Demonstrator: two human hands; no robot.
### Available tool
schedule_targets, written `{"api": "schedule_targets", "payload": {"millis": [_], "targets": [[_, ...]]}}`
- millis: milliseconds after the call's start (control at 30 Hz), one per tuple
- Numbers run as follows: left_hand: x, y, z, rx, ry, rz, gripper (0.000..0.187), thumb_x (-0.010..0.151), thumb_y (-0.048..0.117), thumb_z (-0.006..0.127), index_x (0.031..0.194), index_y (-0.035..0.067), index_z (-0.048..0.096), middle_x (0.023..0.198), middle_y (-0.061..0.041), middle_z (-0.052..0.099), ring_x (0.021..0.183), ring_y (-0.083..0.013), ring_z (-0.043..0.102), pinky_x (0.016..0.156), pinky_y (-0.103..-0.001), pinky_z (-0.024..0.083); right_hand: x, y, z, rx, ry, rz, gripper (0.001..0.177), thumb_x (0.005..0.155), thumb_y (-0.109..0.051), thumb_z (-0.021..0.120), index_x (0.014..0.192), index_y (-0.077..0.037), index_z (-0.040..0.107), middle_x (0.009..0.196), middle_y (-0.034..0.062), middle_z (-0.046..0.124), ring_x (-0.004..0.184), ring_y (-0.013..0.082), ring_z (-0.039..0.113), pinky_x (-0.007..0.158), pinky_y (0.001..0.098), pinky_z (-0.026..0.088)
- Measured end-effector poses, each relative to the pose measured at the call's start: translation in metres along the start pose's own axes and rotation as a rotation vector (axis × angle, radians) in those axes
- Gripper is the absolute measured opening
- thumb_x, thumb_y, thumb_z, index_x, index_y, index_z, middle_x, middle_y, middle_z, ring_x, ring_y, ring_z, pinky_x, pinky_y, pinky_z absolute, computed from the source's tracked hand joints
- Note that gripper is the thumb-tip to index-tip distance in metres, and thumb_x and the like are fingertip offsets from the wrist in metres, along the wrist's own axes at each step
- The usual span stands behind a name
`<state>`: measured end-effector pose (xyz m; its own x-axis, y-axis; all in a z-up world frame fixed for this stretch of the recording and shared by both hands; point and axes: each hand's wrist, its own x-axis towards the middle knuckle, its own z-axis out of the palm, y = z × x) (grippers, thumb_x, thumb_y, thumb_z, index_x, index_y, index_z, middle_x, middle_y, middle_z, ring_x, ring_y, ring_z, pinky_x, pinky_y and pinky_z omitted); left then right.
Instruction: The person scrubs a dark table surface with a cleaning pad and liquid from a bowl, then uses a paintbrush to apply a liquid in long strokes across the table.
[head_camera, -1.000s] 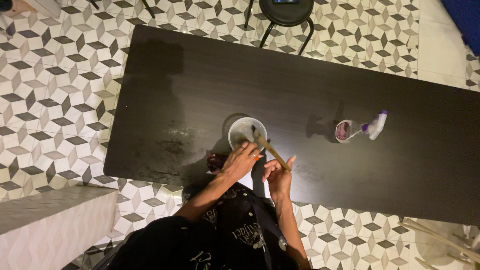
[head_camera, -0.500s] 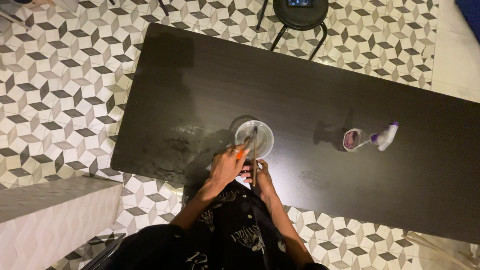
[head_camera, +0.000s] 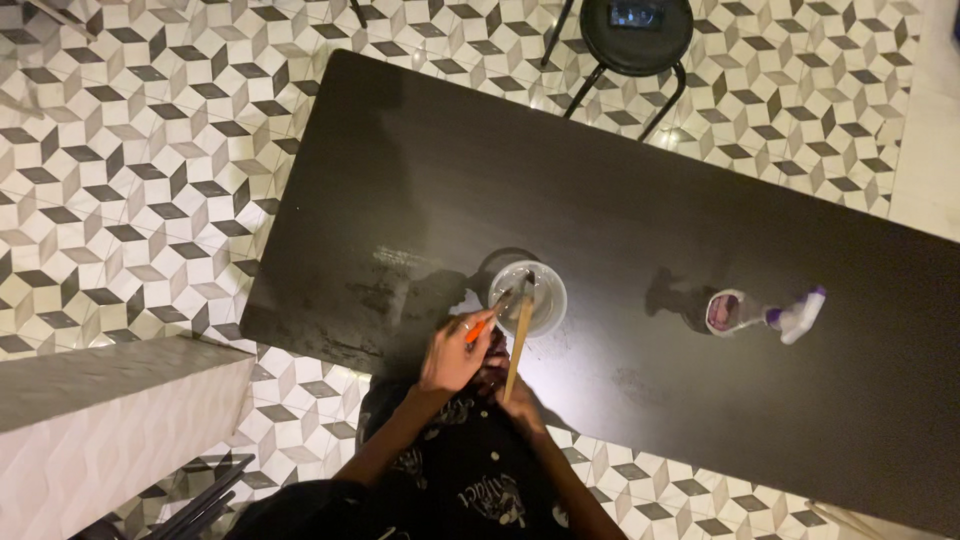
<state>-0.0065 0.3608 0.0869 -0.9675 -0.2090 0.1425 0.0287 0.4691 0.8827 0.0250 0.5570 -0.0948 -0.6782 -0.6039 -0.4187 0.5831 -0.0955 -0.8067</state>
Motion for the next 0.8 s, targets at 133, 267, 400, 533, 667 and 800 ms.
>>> {"api": "schedule_targets", "payload": {"millis": [133,267,400,533,667,800], "targets": [[0.001,0.001,-0.003,-0.284,-0.066,-0.305,0.033,0.098,0.022,0.063,0.126,0.007,0.066,0.114,-0.013,0.072,0.086,-0.0207,0.077,0.065,-0.032,0.066,-0.007,-0.012,0.030,-0.221,0.012,-0.216,0.044,0.102,-0.018,0.063,0.141,-0.002,0.052,0.122,0.0122,0.068,0.101,0.0212,0.066,0.084,0.0337,0.054],[0.009,-0.012,-0.014,-0.303,0.038,-0.272,0.026,0.103,0.020,0.064,0.121,0.003,0.070,0.095,-0.012,0.081,0.081,-0.0168,0.077,0.072,-0.029,0.061,0.002,-0.072,0.086,-0.624,0.093,-0.060,0.040,0.094,-0.015,0.063,0.133,-0.008,0.060,0.099,0.0114,0.075,0.083,0.0252,0.071,0.076,0.0390,0.056],[0.030,-0.029,-0.034,-0.525,0.127,-0.333,0.028,0.104,0.019,0.061,0.121,-0.001,0.069,0.092,-0.012,0.081,0.086,-0.0137,0.078,0.080,-0.026,0.061,0.031,-0.104,0.134,-0.809,0.283,-0.282,0.019,0.094,-0.014,0.066,0.111,-0.003,0.069,0.095,0.0192,0.073,0.089,0.0340,0.072,0.076,0.0412,0.057],[0.059,-0.037,-0.062,-0.464,0.225,-0.318,0.027,0.103,0.018,0.060,0.117,-0.002,0.072,0.091,-0.013,0.081,0.081,-0.0141,0.075,0.072,-0.027,0.059,0.075,-0.120,0.162,-0.805,0.473,-0.454,0.021,0.098,-0.010,0.061,0.116,-0.005,0.069,0.104,0.0193,0.069,0.100,0.0377,0.068,0.087,0.0427,0.055],[0.111,-0.050,-0.076,-0.340,0.309,-0.241,0.025,0.104,0.016,0.060,0.120,-0.001,0.071,0.098,-0.014,0.081,0.089,-0.0178,0.078,0.081,-0.028,0.061,0.133,-0.124,0.168,-0.956,0.657,-0.682,0.029,0.099,-0.007,0.056,0.127,-0.004,0.062,0.129,0.0193,0.063,0.135,0.0440,0.053,0.114,0.0514,0.044],[0.163,-0.072,-0.080,-0.179,0.309,-0.143,0.028,0.104,0.017,0.061,0.126,0.000,0.069,0.106,-0.016,0.079,0.096,-0.0206,0.079,0.083,-0.031,0.062,0.174,-0.118,0.157,-1.153,0.751,-0.558,0.038,0.091,-0.008,0.057,0.129,-0.008,0.065,0.143,0.0187,0.055,0.146,0.0491,0.037,0.120,0.0650,0.024]]}}
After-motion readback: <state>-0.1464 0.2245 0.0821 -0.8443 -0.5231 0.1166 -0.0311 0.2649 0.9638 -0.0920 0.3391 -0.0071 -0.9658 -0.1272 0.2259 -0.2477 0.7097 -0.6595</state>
